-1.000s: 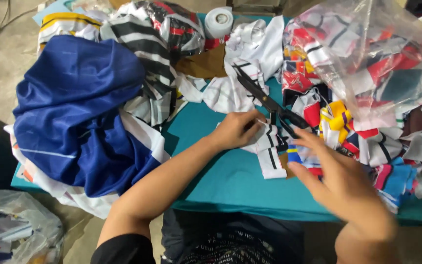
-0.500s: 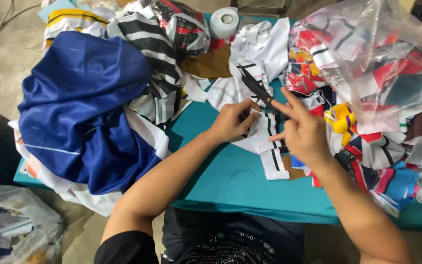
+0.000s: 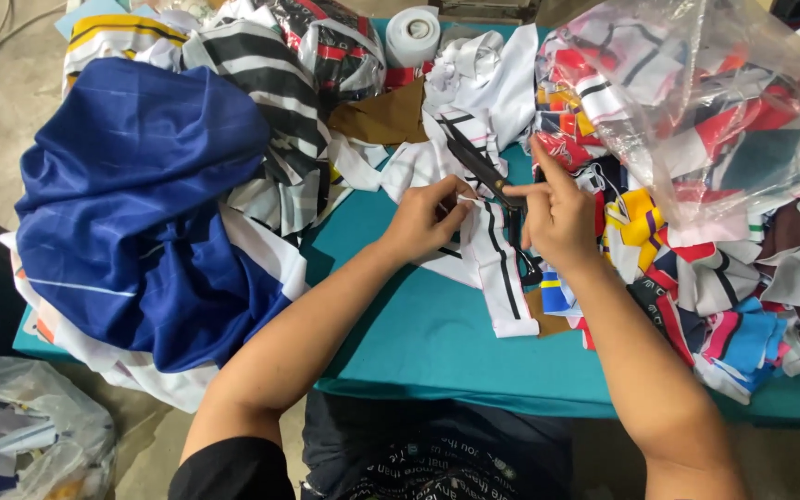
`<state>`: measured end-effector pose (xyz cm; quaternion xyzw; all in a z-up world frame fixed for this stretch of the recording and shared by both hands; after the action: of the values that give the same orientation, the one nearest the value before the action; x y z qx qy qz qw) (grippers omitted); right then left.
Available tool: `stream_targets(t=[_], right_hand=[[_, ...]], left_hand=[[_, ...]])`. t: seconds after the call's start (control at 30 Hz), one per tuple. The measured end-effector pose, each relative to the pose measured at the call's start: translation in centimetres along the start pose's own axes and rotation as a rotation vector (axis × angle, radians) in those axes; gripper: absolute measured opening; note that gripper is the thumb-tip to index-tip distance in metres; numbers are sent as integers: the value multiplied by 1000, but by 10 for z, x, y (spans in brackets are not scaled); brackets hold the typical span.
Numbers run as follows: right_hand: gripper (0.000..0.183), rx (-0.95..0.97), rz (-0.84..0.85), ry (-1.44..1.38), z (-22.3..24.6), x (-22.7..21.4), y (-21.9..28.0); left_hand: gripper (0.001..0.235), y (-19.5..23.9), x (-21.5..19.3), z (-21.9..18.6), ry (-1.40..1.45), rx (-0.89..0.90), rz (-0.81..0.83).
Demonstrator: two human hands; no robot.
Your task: Trimming excess material from white fabric strips with black stripes using a pair of scissors on a work table.
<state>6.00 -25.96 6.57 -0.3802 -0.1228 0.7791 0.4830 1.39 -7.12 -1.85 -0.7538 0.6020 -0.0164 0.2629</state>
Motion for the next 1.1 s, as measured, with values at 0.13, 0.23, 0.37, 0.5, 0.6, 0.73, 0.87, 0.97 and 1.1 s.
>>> stream_targets(t=[0.13,0.23,0.37,0.5,0.6,0.73,0.87,0.97,1.1], right_hand=[[60,103,-15,49,-9,-13,1],[50,339,354,158,52,-34,-16],[52,112,360,396,72,-47,-1],[37,-98,306,40,60,-46,27],[52,589,1089,706,39,-49,22],[56,30,352,910,-30,-24,34],[33,-420,48,525,-60,-2,35],[22,-240,137,296,-48,7,17],[44,71,194,32,-64,21,2]], left_hand=[[7,-2,-1,-3,-23,7,-35],[5,-5,-5,-7,-22,57,-74],[5,-6,-3,-9,-45,82,-99],[6,-3,-1,-6,-42,69,-125],[5,-1,-3,-5,-55,38,-133],[4,0,-4,-8,-55,33,-133],[4,-2,-3,-9,-31,53,-121],[7,-4,-5,-11,-6,49,-124],[14,-7,-6,-7,49,30,-111]])
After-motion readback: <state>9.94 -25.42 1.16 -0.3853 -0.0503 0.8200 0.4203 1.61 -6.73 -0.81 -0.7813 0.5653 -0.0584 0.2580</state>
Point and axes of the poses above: each hand's wrist, its own y-axis away from the middle knuckle, its own x-axis out of the palm, z = x × y, the point moved 3 cm from there along -y, towards the middle knuckle, and after that the axes turned 4 degrees about -x, right-handed, at the moved point
